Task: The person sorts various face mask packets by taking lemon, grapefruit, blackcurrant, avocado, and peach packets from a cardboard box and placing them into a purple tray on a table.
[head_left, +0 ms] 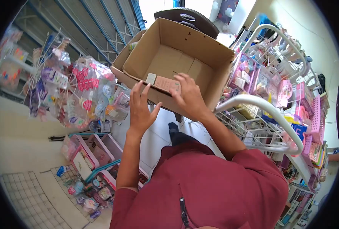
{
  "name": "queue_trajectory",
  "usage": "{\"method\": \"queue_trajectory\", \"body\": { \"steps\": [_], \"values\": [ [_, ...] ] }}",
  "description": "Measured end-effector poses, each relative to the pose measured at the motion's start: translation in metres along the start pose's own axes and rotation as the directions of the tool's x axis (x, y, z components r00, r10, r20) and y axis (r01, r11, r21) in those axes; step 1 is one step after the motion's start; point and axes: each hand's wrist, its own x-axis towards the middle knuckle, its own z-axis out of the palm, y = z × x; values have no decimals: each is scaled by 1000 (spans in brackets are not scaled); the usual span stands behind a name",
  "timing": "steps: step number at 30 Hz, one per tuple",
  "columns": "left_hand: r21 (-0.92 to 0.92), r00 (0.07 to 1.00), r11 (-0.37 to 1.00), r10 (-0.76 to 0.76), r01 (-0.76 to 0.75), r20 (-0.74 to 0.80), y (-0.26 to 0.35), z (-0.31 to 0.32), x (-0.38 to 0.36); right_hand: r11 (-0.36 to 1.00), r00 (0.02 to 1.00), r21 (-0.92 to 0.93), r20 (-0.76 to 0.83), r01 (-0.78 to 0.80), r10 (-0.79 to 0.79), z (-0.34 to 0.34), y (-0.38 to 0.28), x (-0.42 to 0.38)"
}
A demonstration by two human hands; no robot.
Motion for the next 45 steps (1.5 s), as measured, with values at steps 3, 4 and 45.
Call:
{"method": "queue_trajectory", "body": {
  "steps": [3, 4, 45],
  "values": [
    [166, 991, 981, 80, -97, 103, -19, 2, 27, 941, 993, 338, -108, -11, 50, 18, 11, 73],
    [237, 981, 961, 104, -141, 163, -28, 4, 35, 927, 985, 375, -157, -7, 70, 30, 15, 103],
    [-289, 952, 913, 305, -287, 20, -89, -21, 86, 995, 833, 100, 552, -15, -43, -11, -13, 200]
  ]
}}
